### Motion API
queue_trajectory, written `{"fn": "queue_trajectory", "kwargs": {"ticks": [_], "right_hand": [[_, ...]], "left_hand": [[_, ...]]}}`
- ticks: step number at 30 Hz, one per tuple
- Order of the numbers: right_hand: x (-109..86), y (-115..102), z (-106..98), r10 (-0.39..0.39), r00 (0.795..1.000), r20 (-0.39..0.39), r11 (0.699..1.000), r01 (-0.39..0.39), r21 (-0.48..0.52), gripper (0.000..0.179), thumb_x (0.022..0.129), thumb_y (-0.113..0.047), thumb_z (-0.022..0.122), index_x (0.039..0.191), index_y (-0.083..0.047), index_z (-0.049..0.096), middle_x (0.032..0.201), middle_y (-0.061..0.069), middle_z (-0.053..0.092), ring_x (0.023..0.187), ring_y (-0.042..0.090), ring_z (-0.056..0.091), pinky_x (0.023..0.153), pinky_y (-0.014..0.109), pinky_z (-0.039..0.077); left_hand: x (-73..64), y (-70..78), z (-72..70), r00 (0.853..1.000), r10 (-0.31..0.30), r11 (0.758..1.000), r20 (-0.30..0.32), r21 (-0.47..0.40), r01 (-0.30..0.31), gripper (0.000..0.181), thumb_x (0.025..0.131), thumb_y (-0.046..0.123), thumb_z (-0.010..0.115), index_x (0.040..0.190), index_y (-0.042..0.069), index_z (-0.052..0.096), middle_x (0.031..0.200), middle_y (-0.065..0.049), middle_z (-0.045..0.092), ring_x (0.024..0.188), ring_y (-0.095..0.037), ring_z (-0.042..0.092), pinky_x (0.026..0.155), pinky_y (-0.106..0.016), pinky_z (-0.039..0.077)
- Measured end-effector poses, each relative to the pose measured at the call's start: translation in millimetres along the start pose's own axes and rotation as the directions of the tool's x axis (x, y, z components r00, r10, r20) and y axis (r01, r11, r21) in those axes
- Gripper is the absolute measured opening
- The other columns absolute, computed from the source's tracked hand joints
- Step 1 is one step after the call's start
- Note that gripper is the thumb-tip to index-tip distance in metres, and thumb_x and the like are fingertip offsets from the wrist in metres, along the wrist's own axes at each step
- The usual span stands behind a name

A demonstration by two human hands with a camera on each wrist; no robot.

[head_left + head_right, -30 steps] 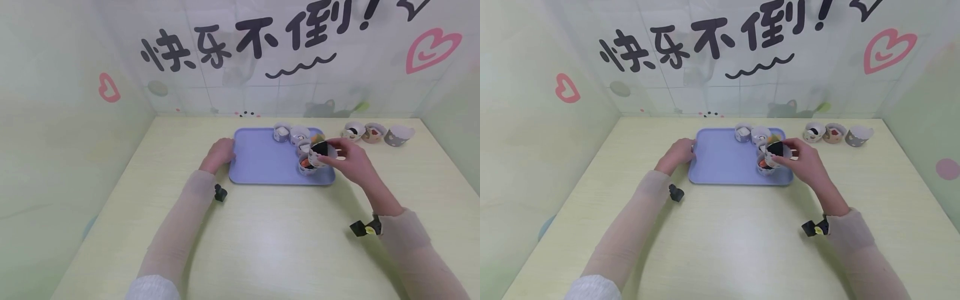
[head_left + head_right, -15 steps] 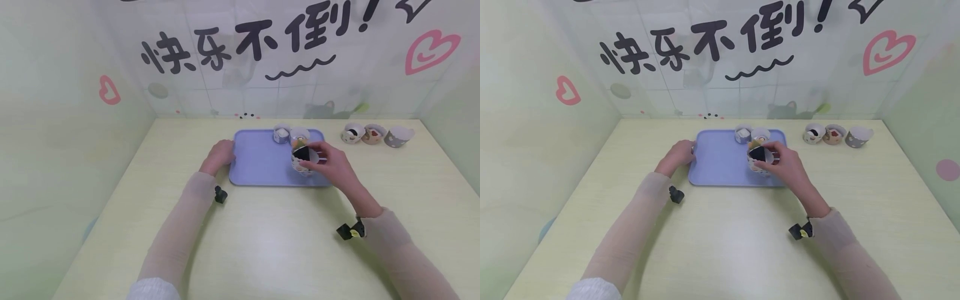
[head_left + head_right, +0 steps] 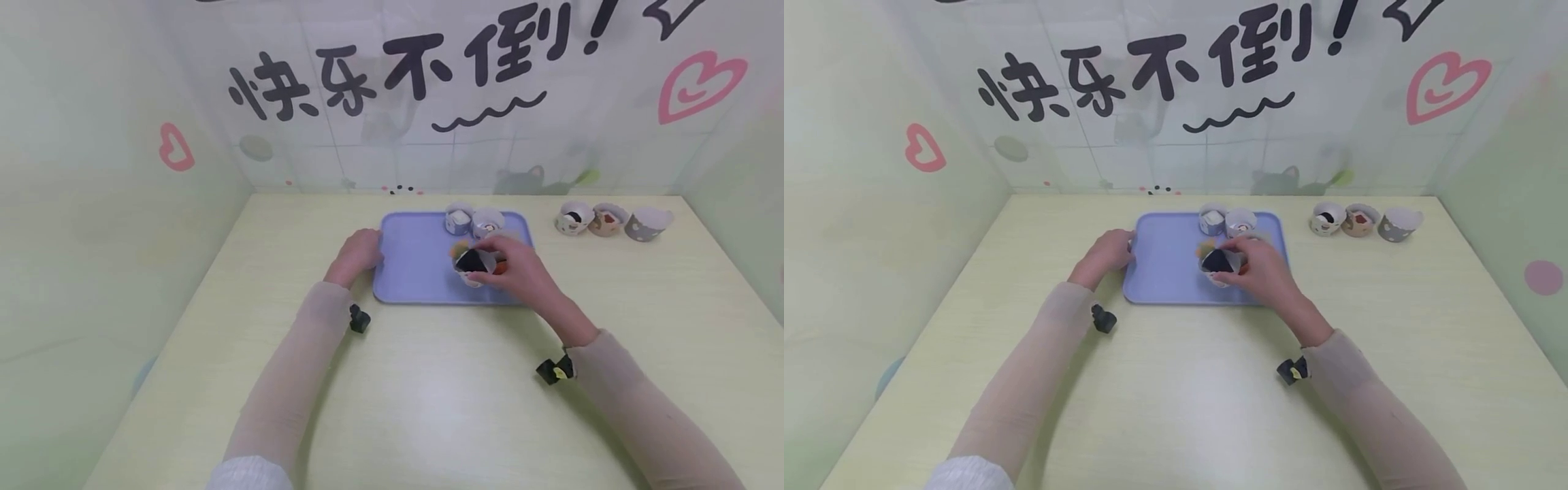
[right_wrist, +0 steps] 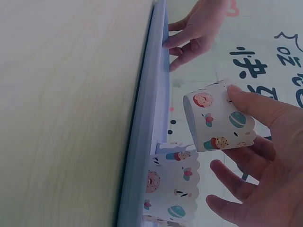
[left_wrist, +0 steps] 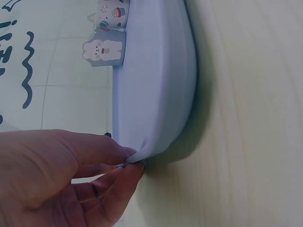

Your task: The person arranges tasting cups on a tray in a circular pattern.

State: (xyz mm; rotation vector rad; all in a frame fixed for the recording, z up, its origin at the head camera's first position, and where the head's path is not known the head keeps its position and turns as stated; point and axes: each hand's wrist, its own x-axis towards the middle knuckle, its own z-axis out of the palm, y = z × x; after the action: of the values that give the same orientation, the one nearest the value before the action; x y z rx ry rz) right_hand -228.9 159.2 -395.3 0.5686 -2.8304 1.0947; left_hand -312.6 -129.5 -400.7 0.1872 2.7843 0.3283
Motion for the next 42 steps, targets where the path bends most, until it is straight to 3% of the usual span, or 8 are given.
{"fn": "queue_trajectory", "kwargs": {"ticks": [7, 10, 13, 17, 25, 36, 39, 42], "right_hand": [[5.3, -2.4, 7.0, -0.031, 0.999, 0.032, 0.994, 0.034, -0.106, 0.048, 0.082, -0.027, 0.083, 0.123, -0.007, 0.067, 0.117, 0.013, 0.07, 0.088, 0.028, 0.057, 0.072, 0.034, 0.047], [6.1, 1.6, 10.9, -0.051, 0.998, 0.042, 0.989, 0.056, -0.137, 0.048, 0.081, -0.027, 0.084, 0.121, -0.006, 0.067, 0.118, 0.012, 0.071, 0.096, 0.029, 0.062, 0.095, 0.046, 0.047], [6.6, 5.2, 14.3, -0.09, 0.995, 0.046, 0.976, 0.098, -0.194, 0.049, 0.08, -0.028, 0.085, 0.119, -0.005, 0.067, 0.119, 0.013, 0.071, 0.112, 0.033, 0.063, 0.115, 0.057, 0.031], [6.1, 6.1, 15.6, -0.086, 0.994, 0.063, 0.959, 0.1, -0.267, 0.052, 0.079, -0.032, 0.085, 0.12, -0.006, 0.067, 0.124, 0.013, 0.071, 0.132, 0.037, 0.053, 0.121, 0.063, 0.019], [2.1, 8.6, 12.4, -0.182, 0.983, 0.04, 0.922, 0.184, -0.34, 0.06, 0.075, -0.035, 0.087, 0.116, 0.003, 0.066, 0.127, 0.022, 0.065, 0.131, 0.042, 0.048, 0.12, 0.061, 0.024], [-9.4, 13.5, 6.8, -0.23, 0.972, 0.038, 0.908, 0.228, -0.353, 0.059, 0.075, -0.036, 0.087, 0.115, 0.002, 0.066, 0.135, 0.025, 0.056, 0.135, 0.043, 0.041, 0.119, 0.065, 0.023], [-11.5, 16.6, 5.2, -0.222, 0.974, 0.049, 0.917, 0.226, -0.329, 0.064, 0.075, -0.035, 0.087, 0.121, 0.003, 0.064, 0.136, 0.025, 0.055, 0.136, 0.043, 0.041, 0.119, 0.064, 0.023], [-14.2, 18.6, 1.4, -0.163, 0.984, 0.071, 0.955, 0.175, -0.239, 0.069, 0.077, -0.033, 0.086, 0.13, 0.003, 0.06, 0.141, 0.024, 0.051, 0.137, 0.042, 0.04, 0.119, 0.06, 0.028]], "left_hand": [[0.3, 0.9, -0.4, 1.0, -0.001, 1.0, -0.009, -0.001, 0.001, 0.054, 0.097, 0.006, 0.054, 0.149, -0.003, 0.04, 0.142, -0.021, 0.055, 0.109, -0.029, 0.058, 0.094, -0.037, 0.053], [0.4, 1.7, 0.1, 1.0, -0.001, 1.0, -0.002, -0.004, 0.001, 0.053, 0.097, 0.006, 0.054, 0.147, -0.003, 0.042, 0.137, -0.02, 0.057, 0.105, -0.029, 0.059, 0.089, -0.036, 0.054], [0.0, 1.8, 0.1, 1.0, -0.002, 1.0, -0.002, 0.003, 0.002, 0.052, 0.097, 0.006, 0.054, 0.147, -0.003, 0.043, 0.137, -0.02, 0.057, 0.107, -0.029, 0.058, 0.09, -0.036, 0.054], [-0.6, 1.3, 0.1, 1.0, 0.002, 1.0, -0.017, -0.003, -0.002, 0.05, 0.097, 0.006, 0.055, 0.146, -0.003, 0.045, 0.135, -0.02, 0.058, 0.106, -0.029, 0.057, 0.091, -0.037, 0.053], [-2.9, 2.7, -1.0, 1.0, -0.002, 1.0, -0.011, -0.021, 0.002, 0.05, 0.096, 0.005, 0.054, 0.145, -0.003, 0.045, 0.134, -0.02, 0.058, 0.107, -0.029, 0.057, 0.093, -0.038, 0.053], [-2.6, 2.8, -1.4, 1.0, -0.005, 1.0, -0.003, -0.003, 0.005, 0.053, 0.097, 0.006, 0.054, 0.149, -0.002, 0.041, 0.143, -0.021, 0.054, 0.114, -0.03, 0.057, 0.098, -0.039, 0.052], [-2.0, 3.9, -0.7, 1.0, -0.007, 1.0, 0.0, -0.004, 0.007, 0.055, 0.098, 0.007, 0.053, 0.15, -0.002, 0.039, 0.145, -0.021, 0.052, 0.114, -0.03, 0.056, 0.098, -0.038, 0.051], [-1.6, 3.5, 1.0, 1.0, -0.012, 1.0, -0.007, -0.022, 0.012, 0.055, 0.097, 0.006, 0.053, 0.15, -0.002, 0.039, 0.146, -0.021, 0.052, 0.113, -0.03, 0.057, 0.098, -0.039, 0.051]]}}
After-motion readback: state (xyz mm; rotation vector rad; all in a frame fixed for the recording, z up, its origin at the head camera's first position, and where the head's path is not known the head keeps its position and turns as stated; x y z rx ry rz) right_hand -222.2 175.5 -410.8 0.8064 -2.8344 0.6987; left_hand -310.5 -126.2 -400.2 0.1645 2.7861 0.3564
